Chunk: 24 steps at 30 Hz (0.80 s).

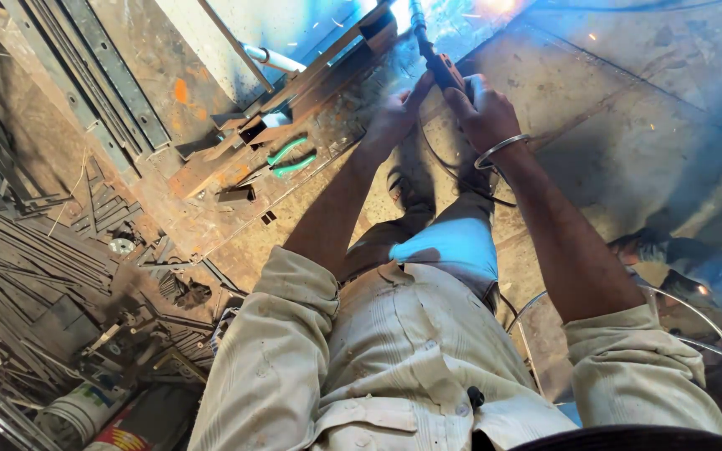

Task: Assembling and welding metal components on a workbench in a workshop.

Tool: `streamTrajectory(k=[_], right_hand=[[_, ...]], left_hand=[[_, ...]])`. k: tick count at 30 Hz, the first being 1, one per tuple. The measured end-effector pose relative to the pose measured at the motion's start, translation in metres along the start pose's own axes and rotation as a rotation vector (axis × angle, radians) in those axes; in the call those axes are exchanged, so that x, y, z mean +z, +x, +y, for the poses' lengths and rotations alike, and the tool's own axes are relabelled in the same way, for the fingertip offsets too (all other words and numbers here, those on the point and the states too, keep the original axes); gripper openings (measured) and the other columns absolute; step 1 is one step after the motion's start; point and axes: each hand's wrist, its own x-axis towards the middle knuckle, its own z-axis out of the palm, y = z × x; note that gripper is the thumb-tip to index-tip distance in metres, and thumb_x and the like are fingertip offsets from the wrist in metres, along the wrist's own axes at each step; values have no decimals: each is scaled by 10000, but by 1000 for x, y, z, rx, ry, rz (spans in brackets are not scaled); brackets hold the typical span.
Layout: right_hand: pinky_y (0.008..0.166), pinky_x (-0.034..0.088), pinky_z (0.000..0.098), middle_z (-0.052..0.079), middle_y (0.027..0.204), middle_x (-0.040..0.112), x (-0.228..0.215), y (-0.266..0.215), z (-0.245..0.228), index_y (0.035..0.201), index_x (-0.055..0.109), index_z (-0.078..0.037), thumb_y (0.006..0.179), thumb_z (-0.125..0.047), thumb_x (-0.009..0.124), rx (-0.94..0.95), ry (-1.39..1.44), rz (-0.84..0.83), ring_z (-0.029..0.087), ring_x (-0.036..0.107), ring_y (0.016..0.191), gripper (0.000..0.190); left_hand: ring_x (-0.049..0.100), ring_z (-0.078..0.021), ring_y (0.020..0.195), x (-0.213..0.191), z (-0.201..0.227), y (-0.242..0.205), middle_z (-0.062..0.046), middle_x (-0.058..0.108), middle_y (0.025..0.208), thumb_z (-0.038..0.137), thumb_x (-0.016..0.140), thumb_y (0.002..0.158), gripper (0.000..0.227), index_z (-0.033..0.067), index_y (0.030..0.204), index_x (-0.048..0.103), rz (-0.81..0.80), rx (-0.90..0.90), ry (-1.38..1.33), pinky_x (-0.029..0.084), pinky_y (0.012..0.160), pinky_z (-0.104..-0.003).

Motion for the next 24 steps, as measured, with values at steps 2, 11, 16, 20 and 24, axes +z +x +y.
streamTrajectory(k=[2, 11, 16, 20, 24], right_hand=[[701, 524, 459, 130, 777, 685, 0, -1, -1, 1193, 633, -39, 1030, -520, 590, -4, -26, 12, 297, 716, 751, 509], [643, 543, 416, 105, 755, 681, -4, -5, -7, 1191, 605, -20, 1011, -521, 594, 30, 55, -19, 248, 727, 701, 533], [633, 530, 400, 121, 767, 693, 2, 1, 7, 1208, 620, -22, 1024, -497, 613, -1, 59, -10, 243, 716, 691, 510], [605, 516, 372, 108, 780, 696, -3, 2, 28, 1286, 592, -9, 1041, -495, 621, -66, 60, 33, 204, 688, 664, 545], [559, 506, 334, 47, 816, 698, -21, -4, 37, 1367, 579, -39, 1024, -491, 631, -20, 152, 8, 151, 654, 632, 570]], left_hand=[[600, -145, 801, -2, 8, -5, -37, 635, 812, 835, 544, 828, 851, 13, 943, 735, -30, -22, -3, 522, 761, -323], [635, -148, 821, -1, 14, -10, -69, 686, 819, 849, 500, 812, 876, 14, 911, 748, 33, -20, 118, 525, 796, -333], [577, -145, 757, -1, 1, -2, -48, 622, 772, 863, 514, 809, 913, -12, 924, 745, 16, 9, 87, 512, 744, -336], [603, -151, 743, 1, 8, -10, -25, 621, 749, 882, 560, 732, 946, 8, 1051, 730, 33, -47, 61, 518, 712, -335], [658, -152, 804, 3, 8, -13, -35, 673, 802, 912, 540, 725, 994, -2, 1064, 733, 58, -12, 143, 534, 773, -320]])
